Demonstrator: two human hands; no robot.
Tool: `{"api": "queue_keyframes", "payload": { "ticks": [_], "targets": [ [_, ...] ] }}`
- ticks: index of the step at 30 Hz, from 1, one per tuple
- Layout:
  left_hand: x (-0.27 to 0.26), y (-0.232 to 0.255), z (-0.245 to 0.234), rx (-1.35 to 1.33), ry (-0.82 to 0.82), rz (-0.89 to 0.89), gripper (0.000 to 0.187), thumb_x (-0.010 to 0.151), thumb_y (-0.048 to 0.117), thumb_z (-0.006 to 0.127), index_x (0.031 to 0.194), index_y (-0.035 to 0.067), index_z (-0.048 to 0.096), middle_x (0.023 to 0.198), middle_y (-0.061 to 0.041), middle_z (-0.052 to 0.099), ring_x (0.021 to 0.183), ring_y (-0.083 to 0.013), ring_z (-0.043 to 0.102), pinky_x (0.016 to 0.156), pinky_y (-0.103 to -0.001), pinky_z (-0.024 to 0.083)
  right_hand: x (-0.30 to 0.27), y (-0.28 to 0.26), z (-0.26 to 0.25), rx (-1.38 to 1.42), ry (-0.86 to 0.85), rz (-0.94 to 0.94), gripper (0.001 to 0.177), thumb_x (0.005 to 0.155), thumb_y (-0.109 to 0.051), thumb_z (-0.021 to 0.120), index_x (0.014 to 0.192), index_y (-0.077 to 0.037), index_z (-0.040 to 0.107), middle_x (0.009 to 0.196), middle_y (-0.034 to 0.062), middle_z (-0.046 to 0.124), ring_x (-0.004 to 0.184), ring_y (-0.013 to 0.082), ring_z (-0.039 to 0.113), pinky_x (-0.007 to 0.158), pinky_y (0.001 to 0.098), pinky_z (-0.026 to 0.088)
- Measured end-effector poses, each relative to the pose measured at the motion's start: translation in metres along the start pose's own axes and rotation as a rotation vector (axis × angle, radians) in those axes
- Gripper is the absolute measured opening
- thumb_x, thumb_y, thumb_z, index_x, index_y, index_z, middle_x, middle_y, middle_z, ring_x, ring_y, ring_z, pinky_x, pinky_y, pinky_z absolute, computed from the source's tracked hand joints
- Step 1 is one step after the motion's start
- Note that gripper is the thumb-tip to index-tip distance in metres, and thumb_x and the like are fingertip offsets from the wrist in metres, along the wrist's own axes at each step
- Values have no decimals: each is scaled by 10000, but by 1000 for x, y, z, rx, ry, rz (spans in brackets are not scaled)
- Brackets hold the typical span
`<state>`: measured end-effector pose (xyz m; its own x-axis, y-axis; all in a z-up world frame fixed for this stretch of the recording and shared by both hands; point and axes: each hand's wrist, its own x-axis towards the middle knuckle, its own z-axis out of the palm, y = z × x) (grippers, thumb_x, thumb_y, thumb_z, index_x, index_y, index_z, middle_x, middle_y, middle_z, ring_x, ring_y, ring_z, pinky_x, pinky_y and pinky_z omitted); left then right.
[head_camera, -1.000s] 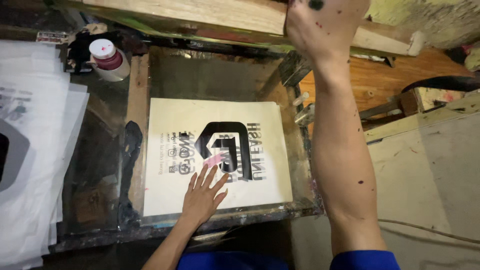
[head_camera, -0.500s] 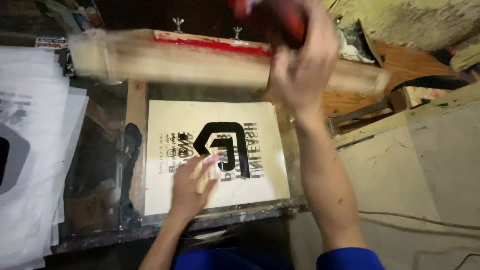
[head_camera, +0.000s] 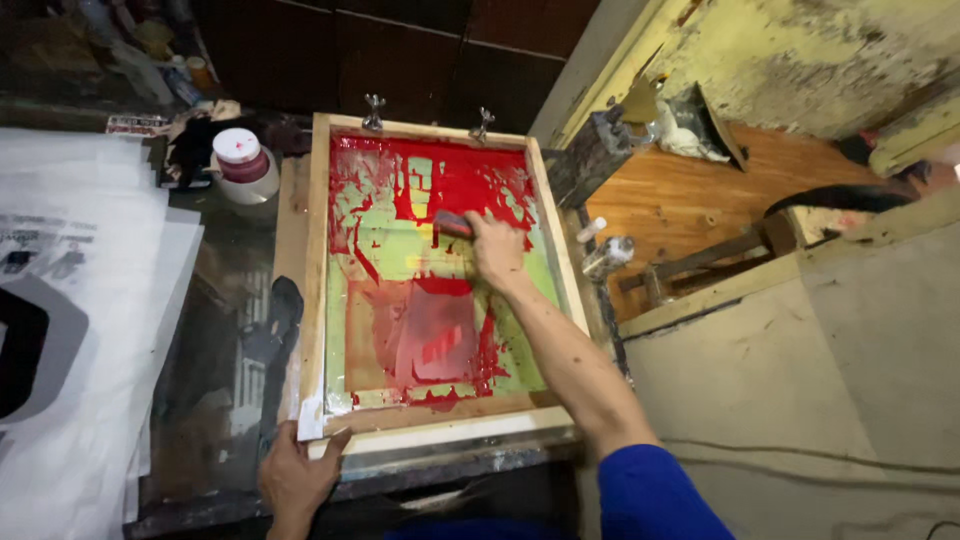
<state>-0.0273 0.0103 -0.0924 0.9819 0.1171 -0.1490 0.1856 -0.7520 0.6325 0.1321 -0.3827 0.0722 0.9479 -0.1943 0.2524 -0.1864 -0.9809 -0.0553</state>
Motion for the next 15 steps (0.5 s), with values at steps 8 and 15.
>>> {"api": "queue_keyframes", "payload": {
  "ticks": [8,15],
  "targets": [
    [2,-31,21,57,14,57,693,706,779,794,1015,171,674,882,-97,777,935,-422,752,831,-540,555,-140,-66,-16,252,-146,-218,691,708,244,383,1128,-142,772,743,1,768,560,224,706,774,536,662],
    [-2,-33,23,66,109,157,676,743,733,825,954,119,638,763,-124,699,811,-459,719,768,-600,534,-131,-42,-44,299,-350,-196,435,858,102,521,1167,-141,709,972,72,813,866,295,780,732,502,686]
  ]
}}
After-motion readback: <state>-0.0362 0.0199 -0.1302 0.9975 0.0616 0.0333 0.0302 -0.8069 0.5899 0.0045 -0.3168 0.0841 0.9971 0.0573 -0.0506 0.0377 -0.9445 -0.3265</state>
